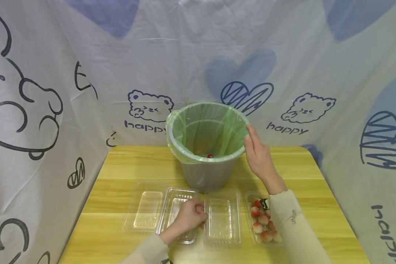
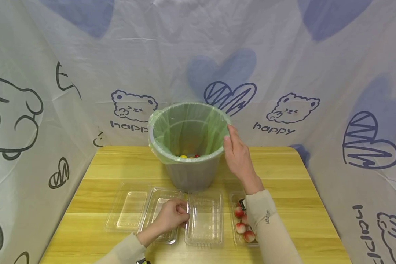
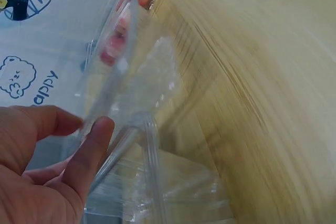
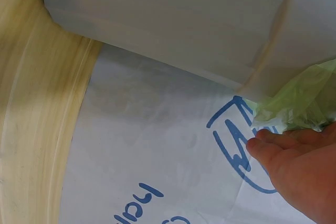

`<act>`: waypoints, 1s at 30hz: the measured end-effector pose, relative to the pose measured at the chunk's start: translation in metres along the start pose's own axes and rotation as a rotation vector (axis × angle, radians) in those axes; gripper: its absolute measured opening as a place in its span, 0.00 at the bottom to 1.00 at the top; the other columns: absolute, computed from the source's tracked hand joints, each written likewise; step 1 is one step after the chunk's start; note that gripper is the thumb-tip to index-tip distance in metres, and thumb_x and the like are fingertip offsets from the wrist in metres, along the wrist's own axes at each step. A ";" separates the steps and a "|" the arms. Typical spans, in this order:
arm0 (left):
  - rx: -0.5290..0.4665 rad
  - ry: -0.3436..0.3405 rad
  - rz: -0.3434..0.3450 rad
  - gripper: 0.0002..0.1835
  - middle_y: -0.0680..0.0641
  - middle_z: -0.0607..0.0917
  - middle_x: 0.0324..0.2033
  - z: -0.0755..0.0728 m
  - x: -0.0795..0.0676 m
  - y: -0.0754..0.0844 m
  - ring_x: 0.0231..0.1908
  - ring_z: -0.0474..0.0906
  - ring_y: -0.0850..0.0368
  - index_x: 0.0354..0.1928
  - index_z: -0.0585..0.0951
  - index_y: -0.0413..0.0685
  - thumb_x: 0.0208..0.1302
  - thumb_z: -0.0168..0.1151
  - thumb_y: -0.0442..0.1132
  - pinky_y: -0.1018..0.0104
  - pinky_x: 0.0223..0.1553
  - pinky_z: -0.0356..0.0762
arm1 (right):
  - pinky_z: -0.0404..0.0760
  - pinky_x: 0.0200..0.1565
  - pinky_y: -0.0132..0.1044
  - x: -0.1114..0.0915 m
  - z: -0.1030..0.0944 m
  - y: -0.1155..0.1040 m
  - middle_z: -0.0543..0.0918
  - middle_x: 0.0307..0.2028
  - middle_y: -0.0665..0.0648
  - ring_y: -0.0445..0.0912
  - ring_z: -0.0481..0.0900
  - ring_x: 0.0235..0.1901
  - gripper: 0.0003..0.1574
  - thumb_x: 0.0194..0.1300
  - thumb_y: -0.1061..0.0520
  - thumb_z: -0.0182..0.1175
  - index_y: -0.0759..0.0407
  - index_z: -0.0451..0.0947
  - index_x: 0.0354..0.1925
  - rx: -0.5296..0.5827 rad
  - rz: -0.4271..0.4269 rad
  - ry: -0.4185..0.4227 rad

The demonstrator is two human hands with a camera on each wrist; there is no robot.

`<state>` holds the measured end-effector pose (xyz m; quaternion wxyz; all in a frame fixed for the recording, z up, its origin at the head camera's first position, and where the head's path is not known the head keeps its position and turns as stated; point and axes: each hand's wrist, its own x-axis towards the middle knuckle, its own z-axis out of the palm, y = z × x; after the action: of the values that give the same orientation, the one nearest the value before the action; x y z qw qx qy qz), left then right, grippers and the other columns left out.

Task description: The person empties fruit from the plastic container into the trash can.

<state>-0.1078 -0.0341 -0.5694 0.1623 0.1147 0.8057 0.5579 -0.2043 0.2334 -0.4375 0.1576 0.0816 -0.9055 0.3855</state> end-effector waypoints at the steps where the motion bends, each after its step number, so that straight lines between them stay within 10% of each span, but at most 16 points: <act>1: 0.015 -0.005 -0.004 0.24 0.44 0.88 0.22 -0.001 0.000 0.000 0.21 0.87 0.42 0.55 0.77 0.19 0.55 0.66 0.24 0.75 0.22 0.83 | 0.64 0.79 0.63 0.000 0.000 0.000 0.62 0.81 0.63 0.69 0.66 0.75 0.36 0.87 0.40 0.33 0.48 0.51 0.84 -0.001 -0.001 0.000; 8: 0.110 -0.010 0.020 0.26 0.47 0.87 0.18 -0.012 0.002 -0.001 0.17 0.84 0.55 0.57 0.79 0.19 0.57 0.63 0.27 0.79 0.16 0.75 | 0.65 0.79 0.64 0.000 -0.001 -0.001 0.63 0.80 0.64 0.70 0.67 0.74 0.36 0.87 0.42 0.33 0.48 0.52 0.84 -0.004 -0.003 0.001; 30: -0.051 -0.171 -0.113 0.16 0.35 0.90 0.30 -0.033 -0.001 0.007 0.29 0.91 0.39 0.48 0.84 0.21 0.75 0.57 0.33 0.57 0.31 0.94 | 0.63 0.80 0.63 0.000 -0.003 -0.002 0.62 0.81 0.62 0.68 0.65 0.76 0.38 0.86 0.38 0.33 0.47 0.50 0.85 -0.011 0.025 -0.022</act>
<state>-0.1197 -0.0601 -0.5523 0.2646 0.1120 0.7798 0.5562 -0.2032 0.2342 -0.4337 0.1432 0.0736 -0.9101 0.3817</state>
